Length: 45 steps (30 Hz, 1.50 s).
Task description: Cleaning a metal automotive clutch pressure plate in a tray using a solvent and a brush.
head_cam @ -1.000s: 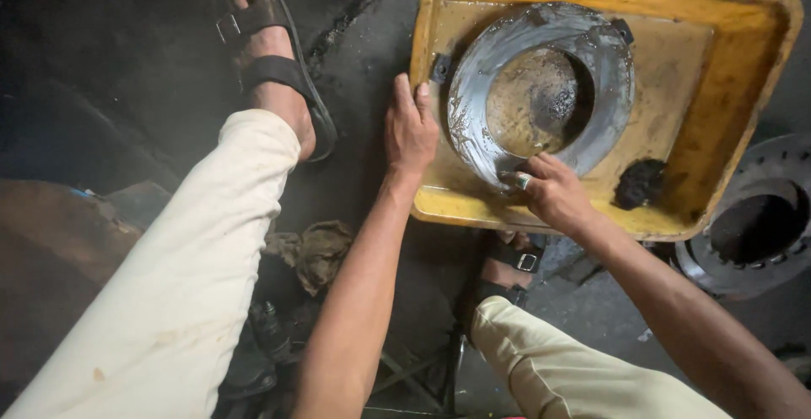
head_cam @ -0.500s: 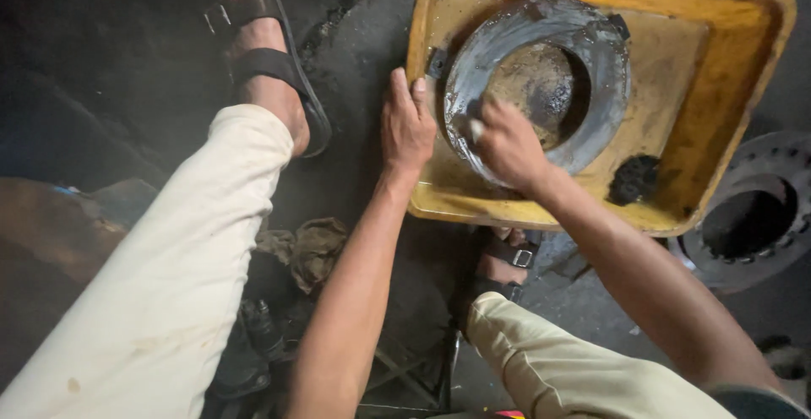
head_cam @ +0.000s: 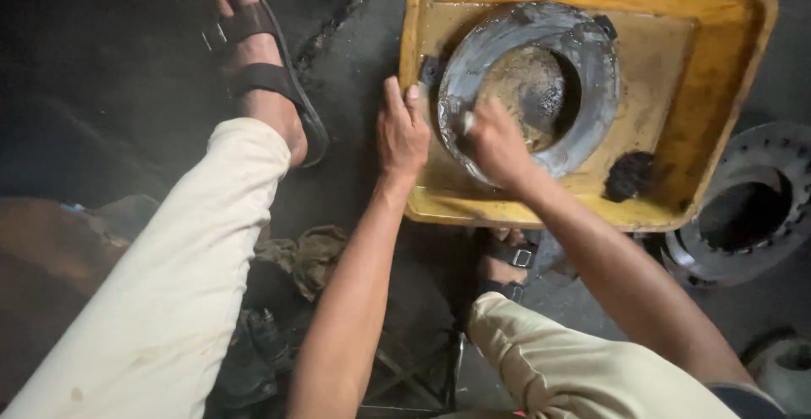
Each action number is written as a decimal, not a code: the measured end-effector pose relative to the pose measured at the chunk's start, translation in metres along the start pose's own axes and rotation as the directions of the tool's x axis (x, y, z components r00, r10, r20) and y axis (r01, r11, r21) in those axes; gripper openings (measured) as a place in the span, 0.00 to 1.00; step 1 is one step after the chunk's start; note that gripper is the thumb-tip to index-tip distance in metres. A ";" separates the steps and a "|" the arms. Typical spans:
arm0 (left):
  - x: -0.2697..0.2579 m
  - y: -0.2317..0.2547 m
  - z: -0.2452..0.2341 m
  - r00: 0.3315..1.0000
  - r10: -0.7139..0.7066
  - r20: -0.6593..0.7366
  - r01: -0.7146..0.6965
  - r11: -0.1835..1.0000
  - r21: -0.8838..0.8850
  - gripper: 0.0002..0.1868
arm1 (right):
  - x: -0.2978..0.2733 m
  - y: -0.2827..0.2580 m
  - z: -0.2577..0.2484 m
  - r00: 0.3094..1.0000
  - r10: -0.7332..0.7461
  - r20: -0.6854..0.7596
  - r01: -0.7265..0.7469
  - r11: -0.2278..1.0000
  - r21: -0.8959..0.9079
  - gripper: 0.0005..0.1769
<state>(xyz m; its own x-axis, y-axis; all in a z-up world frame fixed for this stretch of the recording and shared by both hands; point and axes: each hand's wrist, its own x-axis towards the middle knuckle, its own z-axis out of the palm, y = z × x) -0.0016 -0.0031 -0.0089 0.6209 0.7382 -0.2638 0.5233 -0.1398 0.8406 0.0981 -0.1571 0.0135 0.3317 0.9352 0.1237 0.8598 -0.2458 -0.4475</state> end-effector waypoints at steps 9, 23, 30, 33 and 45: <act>0.001 -0.024 0.013 0.983 0.153 -0.104 -0.147 0.987 0.056 0.25 | 0.018 -0.012 -0.003 0.988 -0.010 -0.155 0.004 0.999 -0.035 0.16; 0.003 -0.020 0.012 0.995 0.084 -0.050 -0.083 0.996 0.016 0.26 | 0.028 0.097 -0.064 0.915 0.266 -0.302 -0.277 0.961 0.007 0.21; 0.003 -0.033 0.016 0.988 0.127 -0.092 -0.118 0.988 0.103 0.27 | -0.107 0.109 -0.114 0.658 0.666 -0.351 -0.644 0.740 0.196 0.07; -0.001 -0.019 0.007 0.980 0.167 -0.111 -0.155 0.982 0.108 0.24 | -0.151 0.116 -0.116 0.525 0.744 -0.414 -0.734 0.642 0.221 0.12; 0.000 0.004 -0.003 0.995 0.097 -0.032 -0.097 0.995 0.002 0.20 | -0.240 0.125 -0.052 0.545 0.794 -0.269 -0.838 0.526 -0.144 0.09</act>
<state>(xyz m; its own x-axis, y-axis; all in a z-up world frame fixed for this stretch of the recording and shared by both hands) -0.0009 -0.0019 -0.0044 0.6500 0.7417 -0.1654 0.4615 -0.2123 0.8613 0.1466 -0.4260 -0.0260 0.9681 0.2457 -0.0497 0.2302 -0.9499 -0.2114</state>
